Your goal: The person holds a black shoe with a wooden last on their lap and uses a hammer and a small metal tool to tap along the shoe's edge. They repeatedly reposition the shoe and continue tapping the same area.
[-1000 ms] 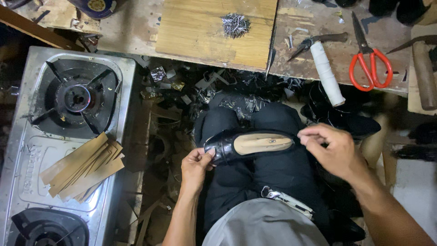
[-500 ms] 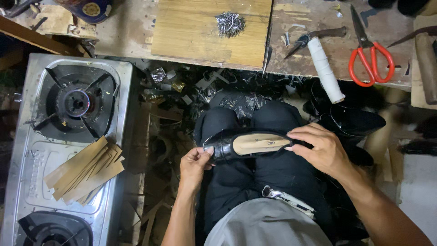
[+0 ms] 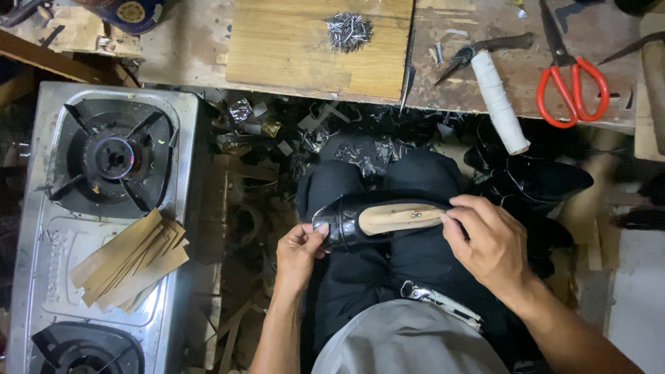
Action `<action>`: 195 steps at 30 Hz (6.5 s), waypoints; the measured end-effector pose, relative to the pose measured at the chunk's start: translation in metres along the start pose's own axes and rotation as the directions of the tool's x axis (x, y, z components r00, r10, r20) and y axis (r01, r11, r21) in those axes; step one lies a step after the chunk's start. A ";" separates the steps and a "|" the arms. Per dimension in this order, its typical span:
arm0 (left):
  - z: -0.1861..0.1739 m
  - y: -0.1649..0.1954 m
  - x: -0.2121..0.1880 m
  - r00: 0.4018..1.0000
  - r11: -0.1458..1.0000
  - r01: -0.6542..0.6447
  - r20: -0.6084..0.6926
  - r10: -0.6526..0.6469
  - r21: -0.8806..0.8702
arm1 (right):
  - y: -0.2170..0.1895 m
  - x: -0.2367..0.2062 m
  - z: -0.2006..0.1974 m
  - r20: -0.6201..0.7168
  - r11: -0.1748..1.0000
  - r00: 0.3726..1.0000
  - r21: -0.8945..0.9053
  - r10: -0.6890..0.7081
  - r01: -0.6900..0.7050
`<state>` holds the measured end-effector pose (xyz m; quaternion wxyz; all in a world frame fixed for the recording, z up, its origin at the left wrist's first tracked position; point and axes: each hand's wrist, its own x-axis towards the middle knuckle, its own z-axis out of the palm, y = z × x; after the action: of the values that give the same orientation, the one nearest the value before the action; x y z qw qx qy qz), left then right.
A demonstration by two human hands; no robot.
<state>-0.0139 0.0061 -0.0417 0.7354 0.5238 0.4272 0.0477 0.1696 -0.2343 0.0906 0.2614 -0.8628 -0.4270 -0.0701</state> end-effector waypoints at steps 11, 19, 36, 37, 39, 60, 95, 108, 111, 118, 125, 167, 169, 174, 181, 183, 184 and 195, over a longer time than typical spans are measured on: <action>0.001 0.005 -0.002 1.000 1.000 -0.001 -0.006 0.001 -0.011 | -0.010 -0.006 0.013 -0.087 0.992 0.996 -0.123 -0.021 0.011; -0.005 0.002 0.001 1.000 0.998 -0.003 -0.024 0.004 0.062 | -0.013 -0.003 0.020 -0.091 0.995 0.996 -0.091 0.023 -0.032; -0.007 0.003 0.014 0.995 0.991 -0.103 -0.006 0.104 0.081 | 0.061 -0.008 0.011 0.311 0.959 0.949 0.252 0.048 -0.132; -0.007 0.005 0.013 0.997 0.992 -0.077 -0.020 0.079 0.098 | 0.063 -0.008 0.013 0.307 0.963 0.951 0.246 0.034 -0.113; -0.008 0.010 0.011 0.998 0.991 -0.023 -0.047 0.030 0.129 | 0.065 -0.007 0.018 0.303 0.948 0.950 0.269 0.081 -0.167; -0.006 0.041 0.024 0.999 0.988 -0.027 0.043 0.021 0.155 | 0.072 -0.008 0.026 0.262 0.912 0.956 0.346 0.133 -0.221; 0.000 0.019 0.011 0.991 0.994 -0.079 -0.100 0.086 0.078 | 0.074 -0.022 0.031 0.210 0.931 0.969 0.309 0.132 -0.194; 0.004 0.034 -0.030 0.931 0.925 -0.354 -0.042 0.363 0.136 | 0.070 -0.062 0.024 0.182 0.912 0.978 0.377 0.100 -0.163; 0.004 0.037 -0.032 0.902 0.887 -0.424 -0.008 0.433 0.183 | 0.070 -0.073 0.025 0.143 0.928 0.985 0.347 0.092 -0.137; -0.002 0.012 -0.018 0.911 0.909 -0.412 0.004 0.413 0.058 | 0.068 -0.081 0.033 0.112 0.921 0.988 0.361 0.111 -0.144; -0.014 -0.019 -0.009 0.947 0.926 -0.320 -0.030 0.321 -0.200 | 0.058 -0.082 0.034 0.133 0.686 0.978 0.697 0.163 -0.210; -0.004 -0.008 0.001 0.978 0.877 0.182 0.171 -0.117 -0.444 | 0.056 -0.015 0.027 0.288 0.463 0.859 0.746 0.423 -0.478; -0.003 -0.011 -0.002 0.984 0.879 0.140 0.159 -0.074 -0.455 | 0.053 -0.017 0.022 0.288 0.453 0.869 0.762 0.403 -0.462; -0.004 -0.013 -0.007 0.993 0.884 0.042 0.116 0.014 -0.466 | 0.046 -0.018 0.010 0.302 0.525 0.875 0.709 0.379 -0.472; -0.011 -0.019 -0.010 0.987 0.899 -0.144 0.007 0.162 -0.414 | 0.028 -0.016 -0.006 0.350 0.517 0.886 0.721 0.304 -0.462; -0.012 -0.021 -0.013 0.980 0.882 -0.187 -0.023 0.196 -0.433 | 0.022 -0.015 -0.007 0.343 0.436 0.896 0.786 0.283 -0.439; -0.012 -0.021 -0.015 0.974 0.884 -0.218 -0.040 0.222 -0.413 | 0.019 -0.014 -0.007 0.340 0.393 0.900 0.815 0.271 -0.426; -0.012 -0.026 -0.020 0.936 0.877 -0.350 -0.092 0.339 -0.330 | -0.002 -0.015 -0.016 0.212 0.815 0.938 0.467 0.273 -0.343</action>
<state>-0.0447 -0.0074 -0.0525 0.7879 0.4550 0.3240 0.2592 0.1599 -0.2519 0.1000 0.4529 -0.8265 -0.3018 0.1442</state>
